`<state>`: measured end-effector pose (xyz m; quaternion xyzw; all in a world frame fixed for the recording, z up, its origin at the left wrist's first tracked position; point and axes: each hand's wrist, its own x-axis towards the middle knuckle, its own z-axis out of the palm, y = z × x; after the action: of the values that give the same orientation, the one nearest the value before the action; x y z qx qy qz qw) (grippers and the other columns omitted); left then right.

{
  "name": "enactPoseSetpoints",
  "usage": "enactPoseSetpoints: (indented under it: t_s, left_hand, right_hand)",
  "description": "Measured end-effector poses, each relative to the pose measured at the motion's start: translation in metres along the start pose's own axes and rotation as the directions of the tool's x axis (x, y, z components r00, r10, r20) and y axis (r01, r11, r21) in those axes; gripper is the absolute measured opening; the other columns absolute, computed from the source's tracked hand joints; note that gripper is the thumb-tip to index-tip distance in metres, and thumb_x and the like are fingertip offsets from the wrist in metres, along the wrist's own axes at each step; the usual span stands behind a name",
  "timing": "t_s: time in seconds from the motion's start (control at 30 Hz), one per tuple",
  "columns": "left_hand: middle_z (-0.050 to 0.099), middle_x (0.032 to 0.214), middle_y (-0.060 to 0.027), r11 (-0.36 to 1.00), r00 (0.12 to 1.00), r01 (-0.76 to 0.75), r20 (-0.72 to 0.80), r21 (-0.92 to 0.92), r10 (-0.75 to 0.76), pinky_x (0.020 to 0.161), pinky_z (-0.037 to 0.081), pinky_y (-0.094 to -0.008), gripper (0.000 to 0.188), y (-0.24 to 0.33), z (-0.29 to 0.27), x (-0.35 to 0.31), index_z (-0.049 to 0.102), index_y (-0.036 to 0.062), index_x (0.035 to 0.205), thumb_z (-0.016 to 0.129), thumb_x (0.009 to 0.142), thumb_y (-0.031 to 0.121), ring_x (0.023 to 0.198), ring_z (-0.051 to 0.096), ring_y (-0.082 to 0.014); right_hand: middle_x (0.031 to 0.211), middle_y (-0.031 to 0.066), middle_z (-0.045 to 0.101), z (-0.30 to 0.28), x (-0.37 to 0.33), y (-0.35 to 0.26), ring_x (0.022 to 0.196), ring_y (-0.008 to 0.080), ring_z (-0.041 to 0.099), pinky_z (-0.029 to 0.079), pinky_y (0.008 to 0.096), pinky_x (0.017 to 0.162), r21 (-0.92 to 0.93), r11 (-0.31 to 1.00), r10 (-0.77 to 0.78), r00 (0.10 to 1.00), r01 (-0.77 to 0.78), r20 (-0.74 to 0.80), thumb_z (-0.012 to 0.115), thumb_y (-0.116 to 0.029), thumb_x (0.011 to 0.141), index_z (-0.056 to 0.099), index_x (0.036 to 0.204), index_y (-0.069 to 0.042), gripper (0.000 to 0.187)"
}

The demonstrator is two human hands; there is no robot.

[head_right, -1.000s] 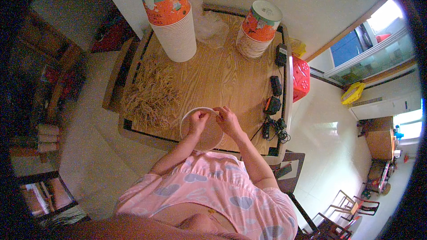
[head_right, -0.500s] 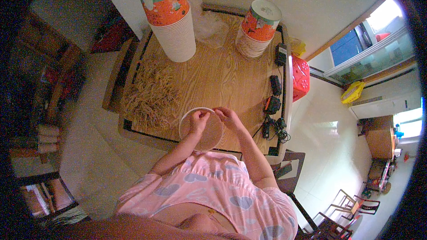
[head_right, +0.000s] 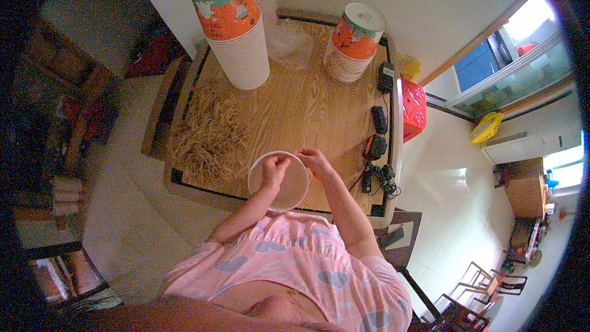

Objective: Manually placing shredded wood wool filler material into paper cups as part of a packaging process.

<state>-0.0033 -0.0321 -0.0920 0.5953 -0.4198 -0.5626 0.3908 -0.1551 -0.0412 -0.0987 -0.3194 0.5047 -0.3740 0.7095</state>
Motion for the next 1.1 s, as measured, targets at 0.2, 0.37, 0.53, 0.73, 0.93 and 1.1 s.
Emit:
enactPoseSetpoints:
  t_s: [0.2, 0.37, 0.53, 0.73, 0.93, 1.1]
  left_hand:
    - [0.059, 0.075, -0.0065, 0.926, 0.965, -0.208, 0.221, 0.316, 0.142, 0.067, 0.044, -0.0295, 0.025, 0.029, -0.013, -0.014, 0.059, 0.0031, 0.095, 0.065, 0.072, 0.011, 0.071, 0.057, -0.0176]
    - [0.052, 0.094, -0.0108, 0.514, 0.801, -0.597, 0.426, 0.616, 0.420, 0.068, 0.047, -0.0378, 0.037, 0.081, -0.026, -0.003, 0.055, 0.0090, 0.105, 0.066, 0.070, 0.011, 0.084, 0.057, -0.0278]
    - [0.061, 0.086, -0.0106, 0.415, 0.751, -0.645, 0.633, 0.642, 0.188, 0.068, 0.047, -0.0386, 0.023, 0.075, -0.022, 0.043, 0.064, 0.0102, 0.088, 0.066, 0.070, 0.023, 0.079, 0.060, -0.0280]
    - [0.064, 0.074, -0.0108, 0.721, 0.808, -0.500, 0.558, 0.479, 0.189, 0.060, 0.048, -0.0360, 0.022, 0.048, -0.011, 0.049, 0.066, 0.0093, 0.082, 0.067, 0.070, 0.028, 0.068, 0.062, -0.0269]
    - [0.059, 0.063, -0.0009, 0.829, 0.857, -0.440, 0.439, 0.346, 0.271, 0.051, 0.041, -0.0271, 0.013, 0.025, -0.007, 0.042, 0.064, 0.0030, 0.075, 0.070, 0.070, 0.014, 0.055, 0.051, -0.0094]
    - [0.060, 0.065, -0.0035, 0.854, 0.871, -0.447, 0.350, 0.267, 0.346, 0.050, 0.041, -0.0262, 0.010, 0.023, -0.016, 0.037, 0.065, 0.0040, 0.075, 0.067, 0.073, 0.014, 0.054, 0.052, -0.0105]
  right_hand:
    - [0.075, 0.0005, 0.059, 0.001, 0.001, -0.004, 0.069, 0.0099, 0.053, 0.043, 0.0230, 0.062, -0.427, 0.854, -0.361, 0.930, 0.296, -0.077, 0.056, -0.011, 0.083, 0.058, 0.086, -0.002, 0.009]
    - [0.075, 0.0104, 0.060, 0.030, -0.019, -0.034, 0.071, 0.0166, 0.057, 0.044, 0.0280, 0.063, -0.600, 0.726, -0.516, 0.843, 0.336, -0.152, 0.057, -0.009, 0.081, 0.058, 0.081, 0.000, 0.009]
    - [0.076, 0.0101, 0.058, 0.041, -0.024, -0.036, 0.070, 0.0168, 0.056, 0.044, 0.0274, 0.064, -0.721, 0.559, -0.687, 0.716, 0.409, -0.127, 0.057, -0.006, 0.080, 0.056, 0.083, 0.000, 0.007]
    - [0.075, 0.0094, 0.056, 0.038, -0.033, -0.039, 0.068, 0.0182, 0.055, 0.044, 0.0283, 0.063, -0.711, 0.581, -0.681, 0.714, 0.396, -0.159, 0.058, -0.005, 0.078, 0.057, 0.081, 0.000, 0.006]
    - [0.077, 0.0094, 0.055, 0.035, -0.034, -0.035, 0.068, 0.0184, 0.055, 0.044, 0.0281, 0.062, -0.688, 0.581, -0.679, 0.725, 0.434, -0.115, 0.060, -0.004, 0.077, 0.057, 0.085, -0.001, 0.009]
    - [0.082, 0.0118, 0.055, 0.038, -0.044, -0.032, 0.078, 0.0297, 0.054, 0.044, 0.0369, 0.069, -0.790, 0.465, -0.681, 0.731, 0.400, -0.031, 0.059, -0.003, 0.073, 0.053, 0.084, -0.003, 0.013]
